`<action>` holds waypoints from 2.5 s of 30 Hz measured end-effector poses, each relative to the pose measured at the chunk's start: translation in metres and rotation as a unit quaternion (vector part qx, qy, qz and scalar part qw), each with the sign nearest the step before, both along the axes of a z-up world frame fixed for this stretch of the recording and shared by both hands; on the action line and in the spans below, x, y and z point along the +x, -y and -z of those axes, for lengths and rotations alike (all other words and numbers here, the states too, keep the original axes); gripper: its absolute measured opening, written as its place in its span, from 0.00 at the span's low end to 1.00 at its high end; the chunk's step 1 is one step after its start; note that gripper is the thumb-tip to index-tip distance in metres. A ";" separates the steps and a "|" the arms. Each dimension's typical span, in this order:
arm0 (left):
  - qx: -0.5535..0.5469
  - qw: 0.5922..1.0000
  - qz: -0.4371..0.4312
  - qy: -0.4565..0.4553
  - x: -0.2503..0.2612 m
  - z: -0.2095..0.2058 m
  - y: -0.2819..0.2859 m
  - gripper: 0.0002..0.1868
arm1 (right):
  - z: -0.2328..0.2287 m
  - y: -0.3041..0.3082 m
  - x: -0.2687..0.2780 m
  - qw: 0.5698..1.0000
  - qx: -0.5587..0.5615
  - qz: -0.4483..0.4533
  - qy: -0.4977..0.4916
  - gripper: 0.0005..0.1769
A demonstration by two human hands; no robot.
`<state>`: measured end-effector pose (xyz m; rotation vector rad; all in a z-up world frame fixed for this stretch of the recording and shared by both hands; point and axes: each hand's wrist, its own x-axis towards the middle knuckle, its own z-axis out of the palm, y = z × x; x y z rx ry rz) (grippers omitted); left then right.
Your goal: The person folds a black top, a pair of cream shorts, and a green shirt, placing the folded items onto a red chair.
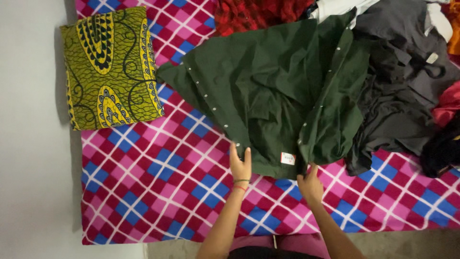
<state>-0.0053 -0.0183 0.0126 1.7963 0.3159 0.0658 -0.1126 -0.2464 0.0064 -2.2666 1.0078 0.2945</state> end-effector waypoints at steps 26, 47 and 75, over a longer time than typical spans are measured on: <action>-0.220 0.947 0.100 -0.211 0.130 0.172 0.006 0.34 | 0.117 -0.019 0.057 0.911 0.324 -0.122 0.225 0.34; -0.315 0.878 -0.217 -0.288 0.326 0.187 -0.016 0.17 | 0.038 -0.057 0.087 0.907 0.331 -0.054 0.255 0.15; -0.328 0.922 0.056 0.200 0.354 0.024 -0.182 0.39 | 0.045 -0.094 0.060 0.780 0.501 -0.239 -0.289 0.54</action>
